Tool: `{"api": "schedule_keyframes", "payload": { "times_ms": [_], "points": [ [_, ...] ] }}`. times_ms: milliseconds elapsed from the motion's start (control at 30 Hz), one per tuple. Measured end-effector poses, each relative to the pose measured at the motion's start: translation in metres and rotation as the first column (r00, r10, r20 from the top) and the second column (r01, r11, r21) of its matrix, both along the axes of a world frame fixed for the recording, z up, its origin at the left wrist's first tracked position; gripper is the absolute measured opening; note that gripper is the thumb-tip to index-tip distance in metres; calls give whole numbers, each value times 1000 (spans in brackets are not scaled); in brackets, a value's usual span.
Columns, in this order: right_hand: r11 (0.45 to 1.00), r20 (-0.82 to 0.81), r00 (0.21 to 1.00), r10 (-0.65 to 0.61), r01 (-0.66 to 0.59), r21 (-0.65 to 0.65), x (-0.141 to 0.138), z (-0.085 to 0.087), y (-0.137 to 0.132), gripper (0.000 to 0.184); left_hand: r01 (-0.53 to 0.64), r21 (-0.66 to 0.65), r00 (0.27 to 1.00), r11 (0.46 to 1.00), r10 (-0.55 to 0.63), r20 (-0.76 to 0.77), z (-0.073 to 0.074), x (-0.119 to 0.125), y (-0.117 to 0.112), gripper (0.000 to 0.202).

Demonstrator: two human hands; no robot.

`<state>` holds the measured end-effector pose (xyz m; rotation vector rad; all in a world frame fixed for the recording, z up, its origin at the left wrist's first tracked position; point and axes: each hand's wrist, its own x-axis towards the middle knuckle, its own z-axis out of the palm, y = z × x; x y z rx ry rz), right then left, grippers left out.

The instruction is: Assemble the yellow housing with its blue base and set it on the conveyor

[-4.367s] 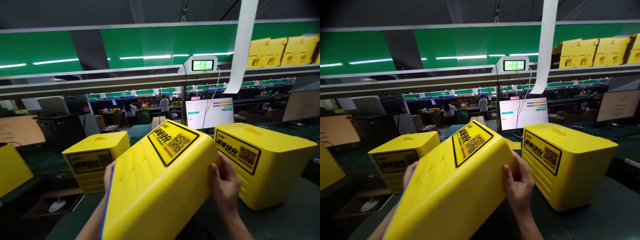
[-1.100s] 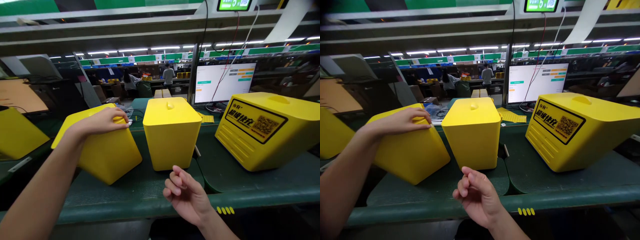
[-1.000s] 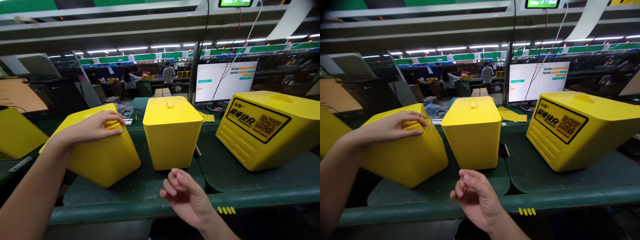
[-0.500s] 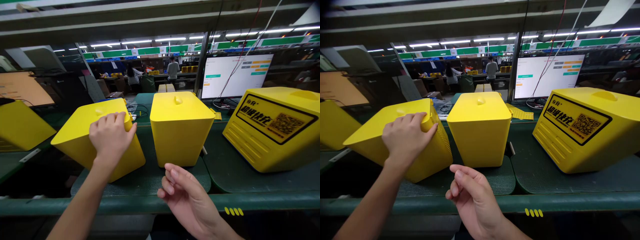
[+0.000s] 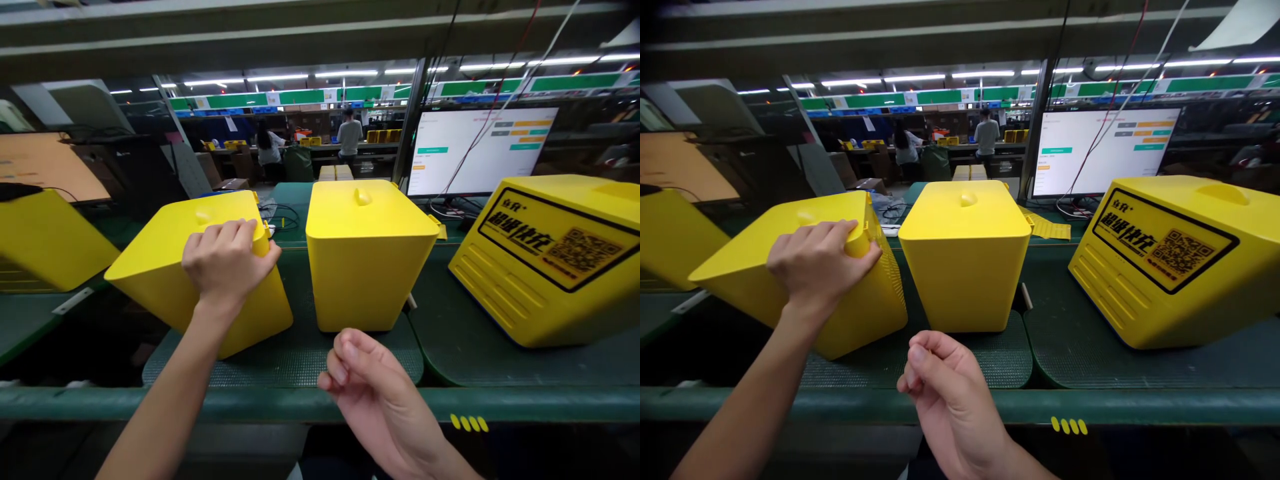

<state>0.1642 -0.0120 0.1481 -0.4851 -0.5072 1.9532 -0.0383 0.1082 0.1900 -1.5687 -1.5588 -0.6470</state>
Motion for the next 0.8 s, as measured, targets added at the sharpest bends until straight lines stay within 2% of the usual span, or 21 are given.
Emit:
{"api": "schedule_keyframes", "payload": {
  "times_ms": [233,400,533,800],
  "points": [
    [999,-12,1000,-26,26,-21,0,-3,3,15,175,105,983,979,-167,-80,2,-4,-10,32],
    [998,-9,999,-38,38,-55,0,-2,5,15,310,157,949,938,-296,-110,3,-12,-16,33],
    [998,-4,999,-52,51,-48,2,-2,6,18,417,161,905,895,-391,-168,6,-28,-18,36],
    [999,21,999,-41,42,-29,5,-3,6,15,536,168,841,827,-541,-18,5,-63,-21,44]
  ]
}}
